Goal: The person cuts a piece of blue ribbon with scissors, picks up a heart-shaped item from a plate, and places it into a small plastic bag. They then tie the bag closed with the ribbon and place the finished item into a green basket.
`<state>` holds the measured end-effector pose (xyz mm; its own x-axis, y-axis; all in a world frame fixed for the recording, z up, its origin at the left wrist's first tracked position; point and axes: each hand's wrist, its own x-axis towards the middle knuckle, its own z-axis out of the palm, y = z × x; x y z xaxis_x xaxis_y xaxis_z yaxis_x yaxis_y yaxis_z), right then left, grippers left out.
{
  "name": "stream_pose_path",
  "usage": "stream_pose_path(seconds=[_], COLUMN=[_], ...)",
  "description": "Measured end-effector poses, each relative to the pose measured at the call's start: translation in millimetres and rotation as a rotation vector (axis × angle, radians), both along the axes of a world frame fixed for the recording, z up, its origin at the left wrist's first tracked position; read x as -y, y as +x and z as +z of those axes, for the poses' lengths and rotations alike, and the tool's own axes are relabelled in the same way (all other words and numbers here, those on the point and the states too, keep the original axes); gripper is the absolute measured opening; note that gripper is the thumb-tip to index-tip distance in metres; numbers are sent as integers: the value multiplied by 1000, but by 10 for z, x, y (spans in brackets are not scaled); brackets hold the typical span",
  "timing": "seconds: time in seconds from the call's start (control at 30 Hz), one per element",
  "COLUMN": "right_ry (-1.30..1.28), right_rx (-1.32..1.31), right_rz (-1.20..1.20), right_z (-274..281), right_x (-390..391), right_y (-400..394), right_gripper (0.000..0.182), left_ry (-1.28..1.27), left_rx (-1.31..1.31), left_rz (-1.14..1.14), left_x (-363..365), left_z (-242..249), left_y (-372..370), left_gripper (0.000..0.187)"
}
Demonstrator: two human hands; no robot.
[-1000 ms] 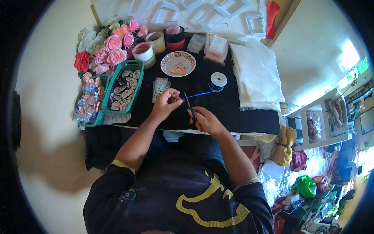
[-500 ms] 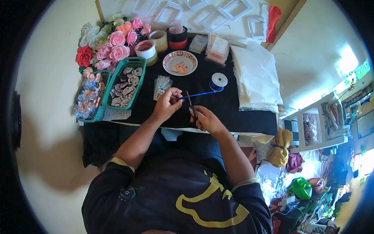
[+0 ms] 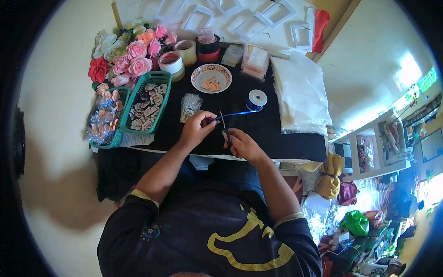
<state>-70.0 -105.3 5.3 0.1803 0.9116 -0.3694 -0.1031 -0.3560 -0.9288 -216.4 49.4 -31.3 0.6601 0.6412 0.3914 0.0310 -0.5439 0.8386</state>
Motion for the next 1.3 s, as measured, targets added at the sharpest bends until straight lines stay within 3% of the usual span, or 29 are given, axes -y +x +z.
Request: stream_pose_path(seconds=[0.43, 1.07, 1.27, 1.3], right_ry=[2, -4, 42, 33], right_rx=[-4, 90, 27, 116], right_rz=[43, 69, -94, -168], right_z=[-15, -40, -6, 19], right_x=[-4, -30, 65, 112], right_y=[12, 28, 49, 86], right_gripper=[43, 32, 29, 27], left_ry=[20, -22, -8, 13], left_rx=[8, 32, 47, 47], left_rz=[25, 24, 16, 10], left_x=[7, 15, 26, 23], left_z=[-5, 37, 40, 34], left_y=[11, 3, 6, 6], left_gripper=[16, 15, 15, 14])
